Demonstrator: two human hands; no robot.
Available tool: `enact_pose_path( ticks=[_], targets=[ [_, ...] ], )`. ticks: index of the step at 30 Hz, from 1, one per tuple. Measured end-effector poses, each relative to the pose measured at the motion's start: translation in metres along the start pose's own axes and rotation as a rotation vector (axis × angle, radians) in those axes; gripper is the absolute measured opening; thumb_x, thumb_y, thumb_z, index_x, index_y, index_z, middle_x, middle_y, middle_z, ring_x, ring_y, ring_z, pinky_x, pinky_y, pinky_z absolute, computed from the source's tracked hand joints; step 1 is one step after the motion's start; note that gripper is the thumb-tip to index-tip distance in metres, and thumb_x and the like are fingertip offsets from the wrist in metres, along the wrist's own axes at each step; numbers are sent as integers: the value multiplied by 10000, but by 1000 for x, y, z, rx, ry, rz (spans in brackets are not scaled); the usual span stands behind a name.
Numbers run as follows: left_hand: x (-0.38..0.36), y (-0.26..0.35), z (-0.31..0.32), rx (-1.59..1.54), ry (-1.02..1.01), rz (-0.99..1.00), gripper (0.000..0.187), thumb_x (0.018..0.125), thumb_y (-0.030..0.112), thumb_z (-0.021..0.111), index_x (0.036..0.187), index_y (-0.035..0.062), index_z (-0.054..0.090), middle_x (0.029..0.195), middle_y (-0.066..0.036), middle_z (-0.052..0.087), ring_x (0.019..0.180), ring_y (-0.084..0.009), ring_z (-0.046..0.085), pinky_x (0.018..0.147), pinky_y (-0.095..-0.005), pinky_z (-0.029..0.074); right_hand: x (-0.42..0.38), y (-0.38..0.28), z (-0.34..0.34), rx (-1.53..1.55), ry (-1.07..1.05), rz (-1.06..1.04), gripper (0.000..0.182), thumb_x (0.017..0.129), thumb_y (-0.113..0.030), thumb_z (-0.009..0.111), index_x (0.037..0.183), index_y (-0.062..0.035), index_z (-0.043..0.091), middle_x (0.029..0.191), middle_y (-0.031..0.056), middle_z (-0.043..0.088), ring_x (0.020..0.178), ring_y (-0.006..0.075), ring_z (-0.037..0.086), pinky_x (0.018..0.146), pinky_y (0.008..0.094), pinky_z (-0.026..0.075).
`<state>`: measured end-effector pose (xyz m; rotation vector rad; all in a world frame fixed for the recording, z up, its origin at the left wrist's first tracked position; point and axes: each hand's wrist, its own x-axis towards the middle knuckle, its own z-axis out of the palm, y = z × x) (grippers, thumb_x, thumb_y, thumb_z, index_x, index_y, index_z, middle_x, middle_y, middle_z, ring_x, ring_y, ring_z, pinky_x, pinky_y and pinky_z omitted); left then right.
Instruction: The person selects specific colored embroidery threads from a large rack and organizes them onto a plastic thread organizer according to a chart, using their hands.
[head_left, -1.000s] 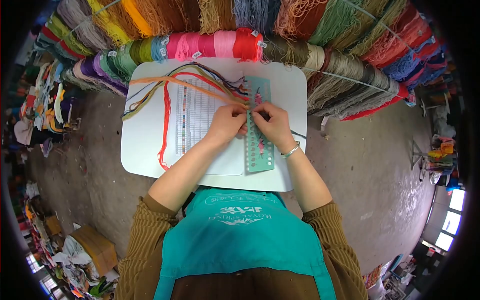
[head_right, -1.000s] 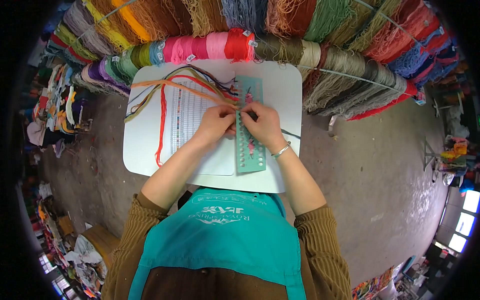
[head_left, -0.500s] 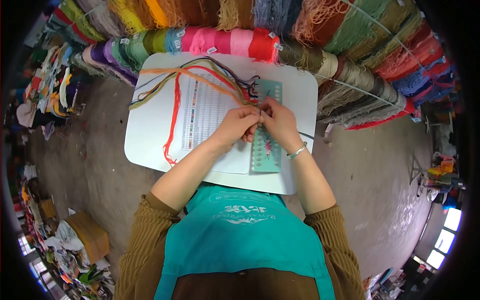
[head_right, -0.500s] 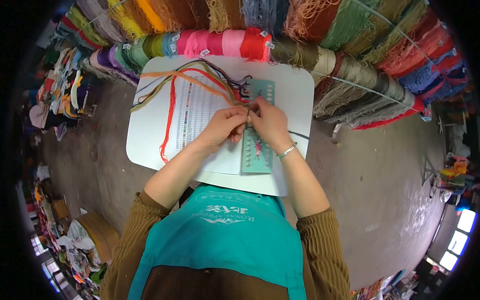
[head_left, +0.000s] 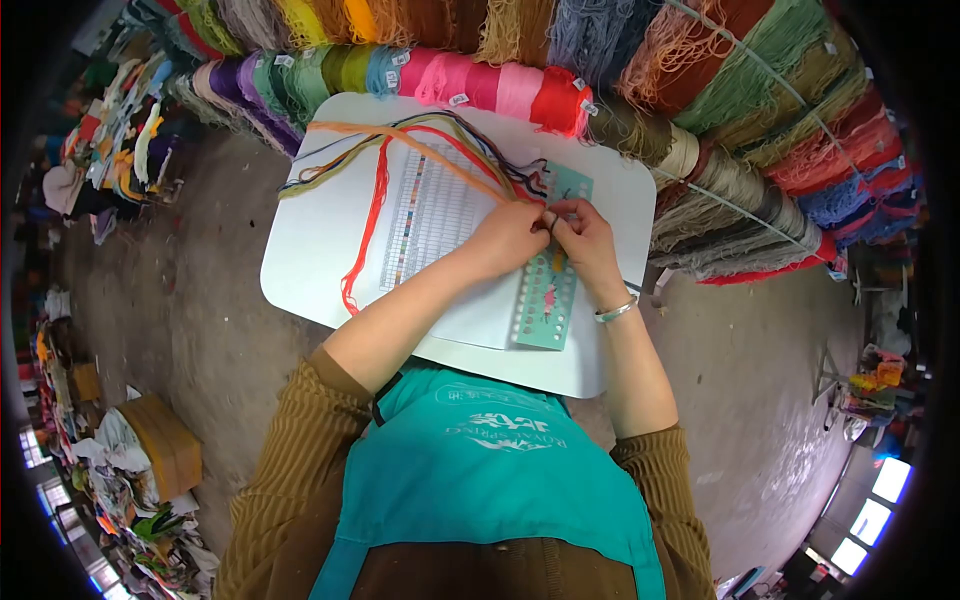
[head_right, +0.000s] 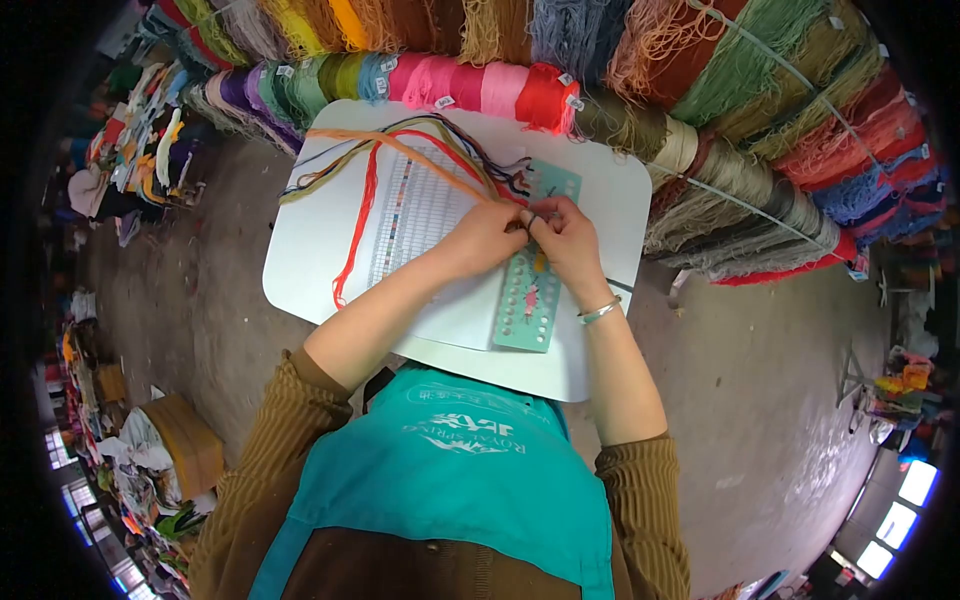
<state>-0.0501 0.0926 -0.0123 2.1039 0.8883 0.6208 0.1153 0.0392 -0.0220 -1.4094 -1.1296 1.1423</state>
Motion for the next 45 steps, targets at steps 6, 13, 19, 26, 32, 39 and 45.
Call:
enact_pose_path(
  ticks=[6, 13, 19, 26, 32, 39, 45],
  targets=[
    [-6, 10, -20, -1378, -194, -830, 135, 936, 249, 590, 876, 130, 566, 662, 52, 471, 568, -88, 466, 487, -223, 342, 5, 5, 0, -140, 59, 34, 338, 940, -361, 662, 993, -27, 645, 618, 12, 570, 575, 90, 497, 539, 272, 401],
    [-52, -27, -127, -1465, -23, -720, 324, 964, 216, 574, 700, 195, 387, 617, 94, 276, 498, -46, 246, 413, -208, 186, -6, -16, 5, -592, 20, -33, 368, 833, -326, 687, 1060, -43, 626, 714, 95, 652, 678, 268, 650, 629, 386, 492],
    [-60, -76, -272, -1248, 457, -606, 289, 966, 152, 535, 694, 169, 439, 590, 82, 357, 469, -59, 325, 407, -217, 320, -9, -27, 10, -641, 23, 8, 383, 802, -297, 693, 1094, -64, 612, 737, 88, 661, 708, 283, 659, 645, 402, 501],
    [-26, -40, -243, -276, 582, -505, 423, 979, 187, 538, 1381, 61, 499, 1272, -104, 629, 1171, -253, 588, 1014, -379, 446, -17, -23, 17, -708, 67, -72, 390, 796, -290, 707, 1123, -104, 603, 725, 61, 656, 692, 280, 659, 622, 393, 496],
    [-62, -76, -122, 486, 117, 74, 375, 895, 152, 606, 1251, 33, 612, 1265, -169, 599, 1179, -335, 571, 1009, -405, 453, -22, -28, 29, -806, 117, -40, 407, 798, -297, 717, 1146, -128, 593, 711, 52, 644, 682, 274, 657, 607, 398, 489],
    [-88, -88, -152, 614, 77, 61, 472, 880, 206, 632, 1320, 59, 544, 1437, -157, 475, 1349, -331, 428, 1115, -487, 330, -25, -28, 56, -830, 290, 2, 405, 805, -267, 744, 1159, -138, 596, 675, 32, 595, 617, 226, 610, 569, 364, 463],
    [-106, -125, -215, 601, 41, 110, 452, 870, 195, 640, 1303, 91, 564, 1405, -134, 491, 1314, -343, 454, 1093, -490, 356, -28, -39, 112, -826, 444, 130, 407, 827, -303, 723, 1177, -141, 593, 664, 39, 609, 613, 243, 622, 575, 374, 475]
  ],
)
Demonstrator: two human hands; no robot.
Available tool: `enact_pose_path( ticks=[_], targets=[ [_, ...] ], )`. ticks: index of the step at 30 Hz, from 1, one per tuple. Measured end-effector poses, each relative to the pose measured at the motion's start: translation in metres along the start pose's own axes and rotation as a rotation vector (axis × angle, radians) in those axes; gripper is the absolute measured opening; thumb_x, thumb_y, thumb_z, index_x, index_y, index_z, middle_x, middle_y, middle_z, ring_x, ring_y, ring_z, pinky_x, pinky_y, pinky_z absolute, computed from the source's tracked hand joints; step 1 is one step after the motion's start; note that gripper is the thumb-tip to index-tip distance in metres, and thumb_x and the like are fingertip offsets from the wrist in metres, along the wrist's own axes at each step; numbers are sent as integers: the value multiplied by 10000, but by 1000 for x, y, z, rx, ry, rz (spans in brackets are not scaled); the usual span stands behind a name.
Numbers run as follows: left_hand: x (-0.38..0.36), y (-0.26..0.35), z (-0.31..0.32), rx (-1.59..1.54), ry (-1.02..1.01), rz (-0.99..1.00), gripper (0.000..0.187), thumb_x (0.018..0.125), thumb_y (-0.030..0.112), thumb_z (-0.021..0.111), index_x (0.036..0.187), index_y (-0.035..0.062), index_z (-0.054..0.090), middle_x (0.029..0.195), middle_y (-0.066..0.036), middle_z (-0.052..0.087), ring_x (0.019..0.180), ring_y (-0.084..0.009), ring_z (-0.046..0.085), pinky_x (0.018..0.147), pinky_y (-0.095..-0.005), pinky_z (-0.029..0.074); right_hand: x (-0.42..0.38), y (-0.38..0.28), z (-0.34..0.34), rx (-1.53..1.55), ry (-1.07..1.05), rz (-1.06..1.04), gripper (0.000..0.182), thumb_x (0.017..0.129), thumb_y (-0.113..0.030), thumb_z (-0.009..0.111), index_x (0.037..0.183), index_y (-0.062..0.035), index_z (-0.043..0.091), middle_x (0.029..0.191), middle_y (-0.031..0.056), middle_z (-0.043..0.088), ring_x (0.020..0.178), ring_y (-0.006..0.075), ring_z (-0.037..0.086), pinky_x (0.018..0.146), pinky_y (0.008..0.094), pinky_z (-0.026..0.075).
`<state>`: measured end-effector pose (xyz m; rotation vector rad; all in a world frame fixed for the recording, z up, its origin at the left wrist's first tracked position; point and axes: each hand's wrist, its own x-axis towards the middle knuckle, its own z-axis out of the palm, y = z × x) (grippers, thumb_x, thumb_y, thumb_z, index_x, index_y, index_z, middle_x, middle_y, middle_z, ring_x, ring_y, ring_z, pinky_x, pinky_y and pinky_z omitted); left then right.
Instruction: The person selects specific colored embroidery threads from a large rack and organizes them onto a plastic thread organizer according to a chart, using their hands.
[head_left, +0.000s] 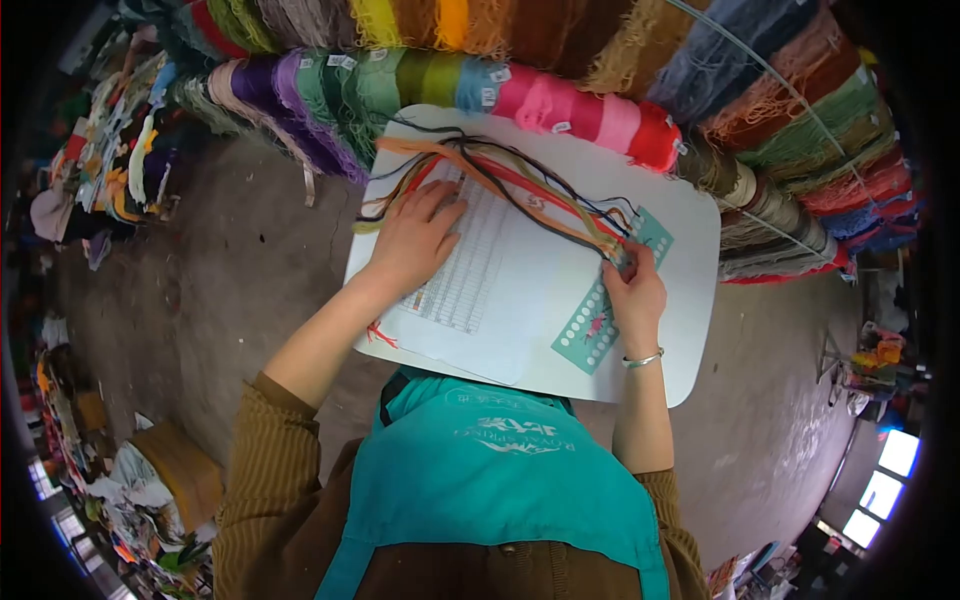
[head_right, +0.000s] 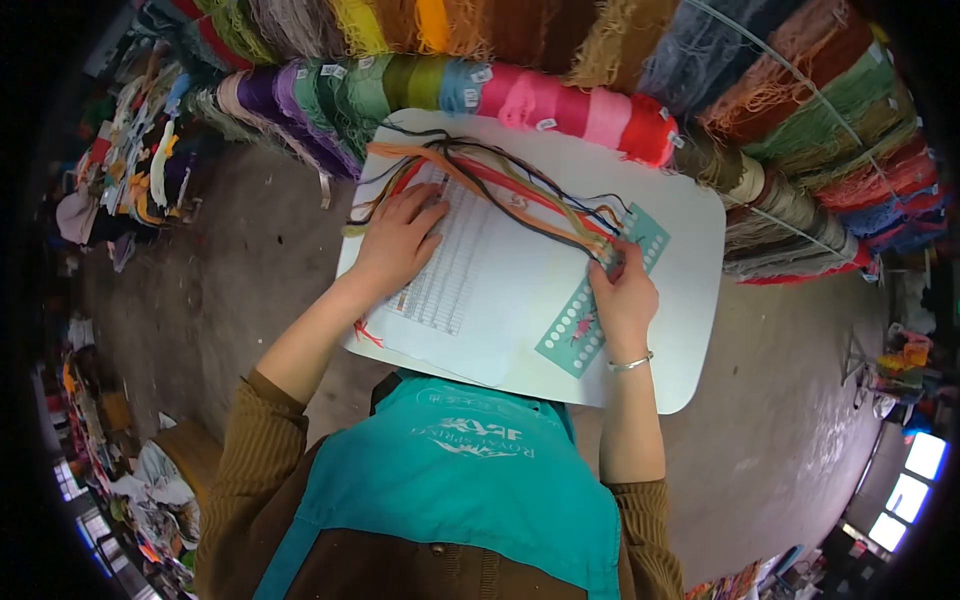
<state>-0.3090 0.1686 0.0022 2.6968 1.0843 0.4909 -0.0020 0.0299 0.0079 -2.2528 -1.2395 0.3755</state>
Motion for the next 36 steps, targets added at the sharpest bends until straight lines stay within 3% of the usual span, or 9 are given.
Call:
enact_pose_path(
  ticks=[13, 16, 24, 31, 33, 36],
  targets=[
    [4, -57, -4, -55, 91, 127, 388, 829, 202, 667, 1195, 86, 614, 1335, -124, 524, 1273, -331, 480, 1043, -495, 407, -30, -70, 56, -90, 145, 215, 396, 858, -310, 687, 1201, -146, 577, 671, 43, 618, 636, 263, 632, 585, 397, 474],
    [3, -60, -4, -48, 115, 149, 386, 820, 197, 670, 1183, 76, 618, 1325, -125, 528, 1270, -329, 482, 1036, -492, 417, -33, -75, 59, -88, 157, 212, 393, 859, -313, 685, 1199, -149, 577, 671, 45, 622, 636, 268, 634, 584, 403, 475],
    [-2, -56, 1, 9, 76, 125, 370, 867, 167, 656, 1236, 180, 623, 1368, -137, 509, 1309, -363, 457, 1039, -510, 416, -40, -77, 62, -75, 157, 157, 383, 859, -312, 681, 1191, -149, 579, 670, 52, 632, 637, 292, 646, 595, 419, 487],
    [-6, -52, 1, -8, 139, 134, 365, 880, 165, 647, 1243, 190, 619, 1371, -140, 504, 1309, -367, 457, 1043, -519, 413, -48, -82, 63, -89, 168, 122, 357, 865, -297, 669, 1178, -144, 594, 696, 76, 656, 657, 307, 662, 613, 423, 506],
    [-5, -50, 3, -1, 192, 143, 348, 823, 138, 656, 1169, 176, 635, 1313, -133, 536, 1266, -370, 486, 1036, -496, 424, -48, -80, 62, -85, 178, 108, 347, 868, -292, 665, 1170, -136, 601, 703, 82, 662, 661, 311, 666, 620, 424, 512],
    [-3, -48, 3, 77, 138, 158, 358, 848, 148, 612, 1202, 190, 640, 1317, -156, 529, 1271, -395, 471, 1036, -518, 415, -49, -83, 61, -84, 186, 109, 349, 867, -290, 664, 1169, -126, 603, 701, 88, 664, 661, 315, 667, 620, 423, 513]
  ],
)
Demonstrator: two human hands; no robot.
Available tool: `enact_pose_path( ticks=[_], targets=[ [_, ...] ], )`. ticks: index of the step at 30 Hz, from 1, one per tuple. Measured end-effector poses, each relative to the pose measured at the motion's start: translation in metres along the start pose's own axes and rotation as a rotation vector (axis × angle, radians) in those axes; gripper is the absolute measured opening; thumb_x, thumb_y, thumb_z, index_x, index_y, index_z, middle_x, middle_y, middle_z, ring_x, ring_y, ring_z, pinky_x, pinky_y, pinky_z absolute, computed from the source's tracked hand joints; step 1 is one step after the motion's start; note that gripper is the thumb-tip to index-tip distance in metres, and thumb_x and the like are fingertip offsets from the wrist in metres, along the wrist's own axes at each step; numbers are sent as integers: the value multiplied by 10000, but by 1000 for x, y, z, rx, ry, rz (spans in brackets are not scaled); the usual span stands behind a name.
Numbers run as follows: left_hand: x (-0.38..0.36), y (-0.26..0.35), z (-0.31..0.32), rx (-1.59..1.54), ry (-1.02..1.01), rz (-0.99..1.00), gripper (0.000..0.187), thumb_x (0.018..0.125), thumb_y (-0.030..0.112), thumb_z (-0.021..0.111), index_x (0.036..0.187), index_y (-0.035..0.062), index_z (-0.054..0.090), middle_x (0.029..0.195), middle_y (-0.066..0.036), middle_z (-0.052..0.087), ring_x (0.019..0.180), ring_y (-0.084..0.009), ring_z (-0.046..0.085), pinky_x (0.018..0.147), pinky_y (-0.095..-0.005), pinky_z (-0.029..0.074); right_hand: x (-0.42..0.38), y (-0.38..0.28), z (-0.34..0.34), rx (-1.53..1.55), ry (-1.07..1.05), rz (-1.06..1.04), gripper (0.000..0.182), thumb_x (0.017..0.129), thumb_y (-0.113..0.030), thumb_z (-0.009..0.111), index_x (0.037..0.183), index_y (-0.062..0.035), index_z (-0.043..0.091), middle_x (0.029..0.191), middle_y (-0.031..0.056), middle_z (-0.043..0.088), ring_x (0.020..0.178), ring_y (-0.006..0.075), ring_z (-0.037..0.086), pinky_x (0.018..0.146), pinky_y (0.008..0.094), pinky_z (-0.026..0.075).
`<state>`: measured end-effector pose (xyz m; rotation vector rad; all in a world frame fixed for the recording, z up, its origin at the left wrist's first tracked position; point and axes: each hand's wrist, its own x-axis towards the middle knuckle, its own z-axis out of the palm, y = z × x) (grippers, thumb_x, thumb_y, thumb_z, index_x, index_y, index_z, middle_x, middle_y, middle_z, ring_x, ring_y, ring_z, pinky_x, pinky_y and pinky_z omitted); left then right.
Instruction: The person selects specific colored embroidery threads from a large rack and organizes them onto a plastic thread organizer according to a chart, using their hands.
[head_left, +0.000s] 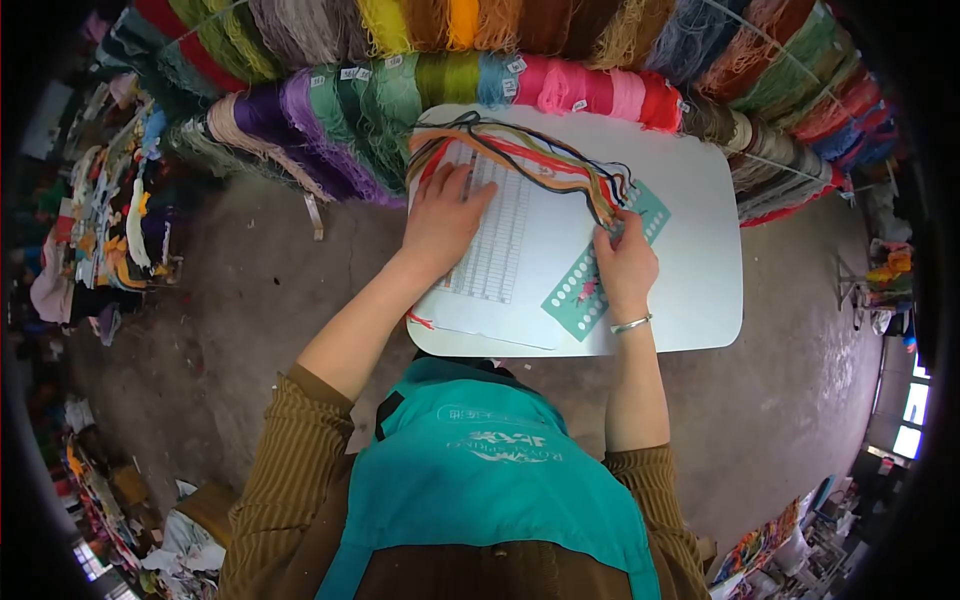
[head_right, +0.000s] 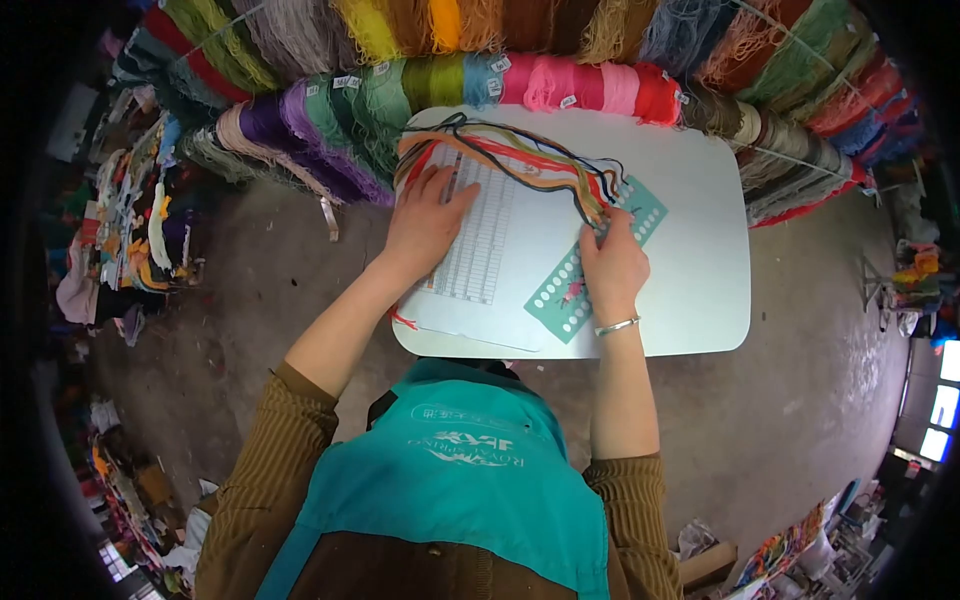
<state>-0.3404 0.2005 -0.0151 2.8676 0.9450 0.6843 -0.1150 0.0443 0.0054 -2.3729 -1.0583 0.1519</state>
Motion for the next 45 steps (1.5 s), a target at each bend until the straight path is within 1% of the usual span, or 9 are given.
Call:
enact_pose_path(
  ticks=[10, 14, 18, 23, 24, 26, 31, 37, 45],
  targets=[
    [7, -2, -2, 66, -134, 45, 419, 851, 127, 547, 1241, 242, 649, 1288, -185, 523, 1221, -426, 464, 993, -561, 405, -7, -4, 6, -52, 42, 28, 351, 879, -292, 654, 1178, -119, 594, 779, 140, 685, 723, 355, 673, 654, 456, 514],
    [11, -26, -18, -34, -362, 131, 343, 839, 183, 587, 1170, 128, 656, 1273, -125, 574, 1252, -357, 494, 1029, -518, 407, -15, -1, 20, -37, 123, 27, 374, 879, -307, 655, 1211, -148, 587, 764, 132, 671, 719, 365, 664, 648, 476, 502],
    [9, -103, -53, -624, -193, 25, 190, 884, 167, 602, 990, 37, 692, 1090, -128, 652, 1067, -313, 611, 933, -412, 489, -30, -21, 27, -70, 196, 69, 411, 866, -331, 679, 1220, -147, 581, 775, 128, 657, 698, 353, 640, 631, 467, 480],
    [16, -254, -132, -606, 79, -299, 188, 874, 200, 712, 961, 33, 716, 829, -109, 672, 751, -218, 665, 710, -320, 525, -39, -41, 34, -117, 190, 180, 403, 882, -286, 672, 1223, -99, 569, 931, 178, 680, 798, 386, 649, 698, 478, 486],
    [17, -284, -148, -771, 136, -462, 191, 864, 225, 686, 906, 43, 722, 851, -140, 702, 820, -301, 685, 723, -368, 531, -40, -39, 39, -129, 210, 181, 400, 885, -276, 669, 1227, -96, 567, 966, 182, 684, 820, 388, 653, 713, 478, 491],
    [23, -368, -176, -403, 288, -380, 163, 848, 157, 706, 936, 23, 738, 883, -135, 733, 826, -223, 709, 761, -351, 539, -43, -44, 42, -150, 221, 196, 383, 896, -250, 660, 1228, -85, 564, 1043, 190, 688, 873, 390, 663, 751, 472, 503],
    [35, -464, -282, -861, 665, -746, 168, 907, 169, 658, 1019, 64, 727, 874, 6, 674, 776, -74, 599, 671, -231, 467, -49, -52, 47, -175, 323, 123, 336, 909, -219, 633, 1208, -77, 574, 1063, 181, 687, 903, 380, 659, 768, 458, 498],
    [56, -543, -340, -860, 961, -781, 203, 872, 162, 707, 1013, 17, 719, 813, -15, 654, 683, -89, 557, 582, -247, 427, -49, -46, 52, -215, 333, 141, 322, 911, -198, 624, 1205, -76, 580, 1018, 171, 688, 855, 367, 658, 723, 436, 498],
    [85, -574, -359, -738, 1074, -546, 240, 858, 140, 740, 1028, -27, 709, 875, -42, 692, 775, -107, 613, 699, -251, 478, -50, -59, 51, -224, 340, 159, 332, 909, -189, 624, 1220, -78, 588, 924, 151, 672, 769, 330, 638, 686, 426, 484]
  ],
)
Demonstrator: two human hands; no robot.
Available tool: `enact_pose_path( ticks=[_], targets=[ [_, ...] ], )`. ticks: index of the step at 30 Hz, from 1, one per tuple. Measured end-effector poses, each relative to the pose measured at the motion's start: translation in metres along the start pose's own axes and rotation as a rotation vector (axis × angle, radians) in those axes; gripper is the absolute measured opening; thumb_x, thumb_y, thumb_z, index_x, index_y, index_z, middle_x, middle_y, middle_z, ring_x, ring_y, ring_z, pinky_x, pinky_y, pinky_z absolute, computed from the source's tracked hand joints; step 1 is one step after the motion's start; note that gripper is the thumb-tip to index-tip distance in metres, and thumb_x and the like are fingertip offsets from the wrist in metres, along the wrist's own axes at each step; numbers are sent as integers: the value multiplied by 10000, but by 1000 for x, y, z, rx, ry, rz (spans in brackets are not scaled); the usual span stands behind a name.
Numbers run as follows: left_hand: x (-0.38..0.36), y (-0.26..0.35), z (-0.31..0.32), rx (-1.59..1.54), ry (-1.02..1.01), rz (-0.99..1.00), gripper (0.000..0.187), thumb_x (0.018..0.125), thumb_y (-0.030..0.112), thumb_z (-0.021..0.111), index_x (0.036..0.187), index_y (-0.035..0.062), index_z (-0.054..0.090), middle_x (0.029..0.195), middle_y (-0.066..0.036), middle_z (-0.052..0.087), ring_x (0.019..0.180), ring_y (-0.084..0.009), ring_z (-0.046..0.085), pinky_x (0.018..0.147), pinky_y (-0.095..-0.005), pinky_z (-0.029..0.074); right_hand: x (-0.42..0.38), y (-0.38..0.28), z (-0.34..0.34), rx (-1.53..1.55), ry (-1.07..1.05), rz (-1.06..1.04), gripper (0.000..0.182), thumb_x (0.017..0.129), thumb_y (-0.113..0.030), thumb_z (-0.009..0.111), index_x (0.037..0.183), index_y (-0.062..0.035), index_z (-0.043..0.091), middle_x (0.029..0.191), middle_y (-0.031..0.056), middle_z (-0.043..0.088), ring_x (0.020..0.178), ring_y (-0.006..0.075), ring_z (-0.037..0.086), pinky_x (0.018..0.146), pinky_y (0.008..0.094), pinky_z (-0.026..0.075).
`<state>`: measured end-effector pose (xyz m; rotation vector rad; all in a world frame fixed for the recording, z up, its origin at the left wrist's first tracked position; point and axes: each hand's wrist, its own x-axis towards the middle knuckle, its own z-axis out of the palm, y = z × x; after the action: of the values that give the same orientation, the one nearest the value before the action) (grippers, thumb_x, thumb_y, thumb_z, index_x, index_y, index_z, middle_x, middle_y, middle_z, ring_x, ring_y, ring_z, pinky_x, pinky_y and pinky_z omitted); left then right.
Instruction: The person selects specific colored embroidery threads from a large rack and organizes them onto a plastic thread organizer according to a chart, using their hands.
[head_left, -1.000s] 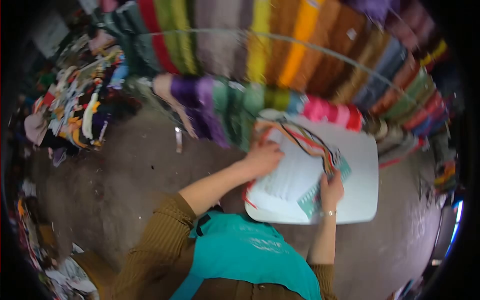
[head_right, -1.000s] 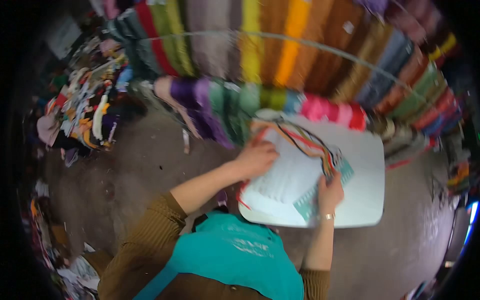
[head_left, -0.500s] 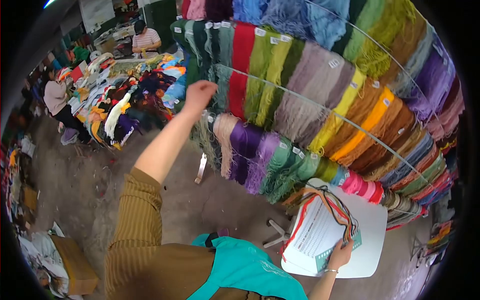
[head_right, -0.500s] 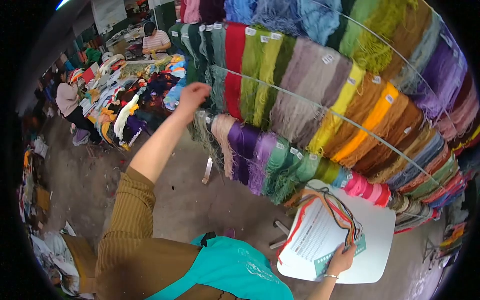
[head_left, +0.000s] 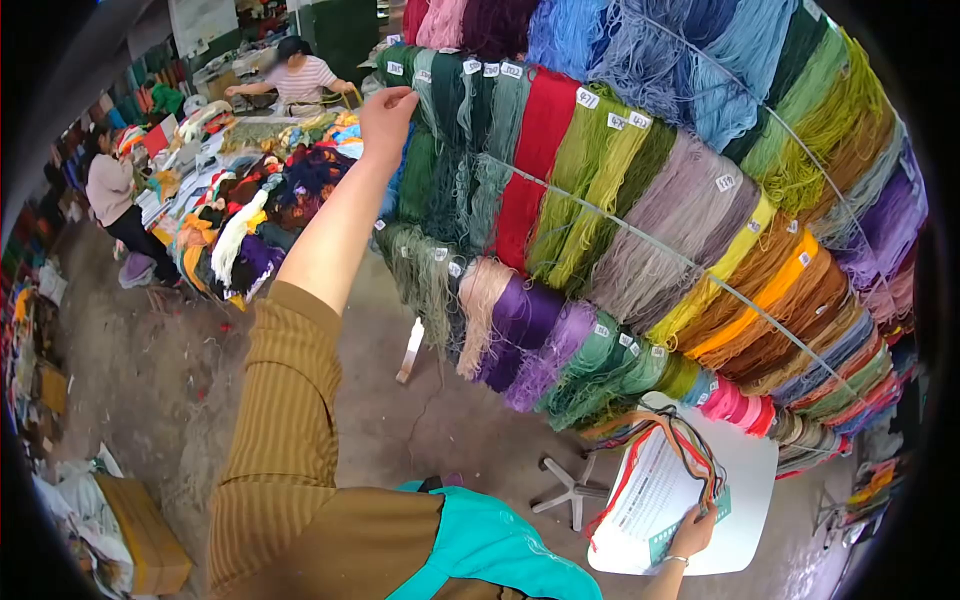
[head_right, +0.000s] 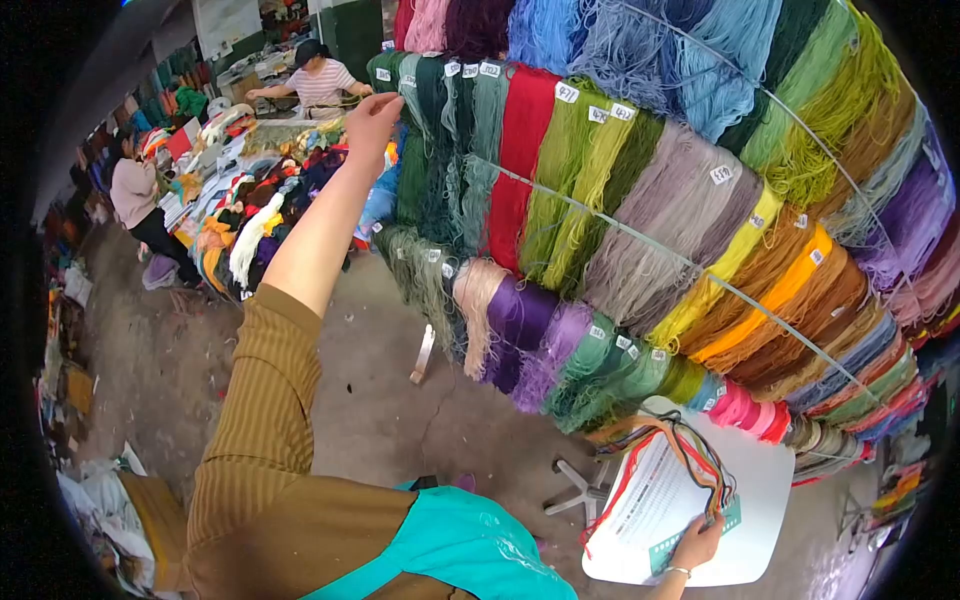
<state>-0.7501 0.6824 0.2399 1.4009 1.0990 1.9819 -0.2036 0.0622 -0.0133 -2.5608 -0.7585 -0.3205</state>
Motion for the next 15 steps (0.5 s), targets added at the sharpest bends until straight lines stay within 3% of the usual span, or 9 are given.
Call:
enact_pose_path(
  ticks=[2, 7, 9, 15],
  targets=[
    [5, -1, 3, 3, -19, 20, 252, 849, 158, 750, 1021, -23, 715, 906, -56, 712, 816, -117, 634, 737, -259, 491, 2, 12, 9, -8, 19, -14, 334, 909, -189, 624, 1222, -78, 588, 933, 152, 675, 774, 330, 640, 691, 425, 486],
    [17, -11, 8, 65, 52, 17, 198, 844, 152, 729, 960, -9, 733, 834, -49, 707, 767, -113, 620, 701, -275, 484, 1, -2, 0, -44, -39, 49, 308, 933, -215, 597, 1208, -76, 594, 996, 174, 687, 854, 360, 653, 750, 437, 495],
    [17, -11, 8, 37, 56, -2, 189, 848, 145, 719, 951, -14, 733, 823, -48, 704, 756, -110, 614, 688, -274, 479, 2, 8, 8, -43, 52, -45, 338, 913, -185, 618, 1229, -71, 584, 1045, 176, 689, 900, 359, 663, 781, 429, 507],
    [10, 1, 0, -52, 41, -81, 175, 845, 136, 715, 934, -13, 736, 801, -34, 686, 732, -95, 591, 658, -258, 456, 0, 0, 3, -46, 20, 1, 331, 914, -183, 612, 1223, -70, 581, 1046, 174, 688, 905, 361, 662, 785, 429, 507]
  ],
)
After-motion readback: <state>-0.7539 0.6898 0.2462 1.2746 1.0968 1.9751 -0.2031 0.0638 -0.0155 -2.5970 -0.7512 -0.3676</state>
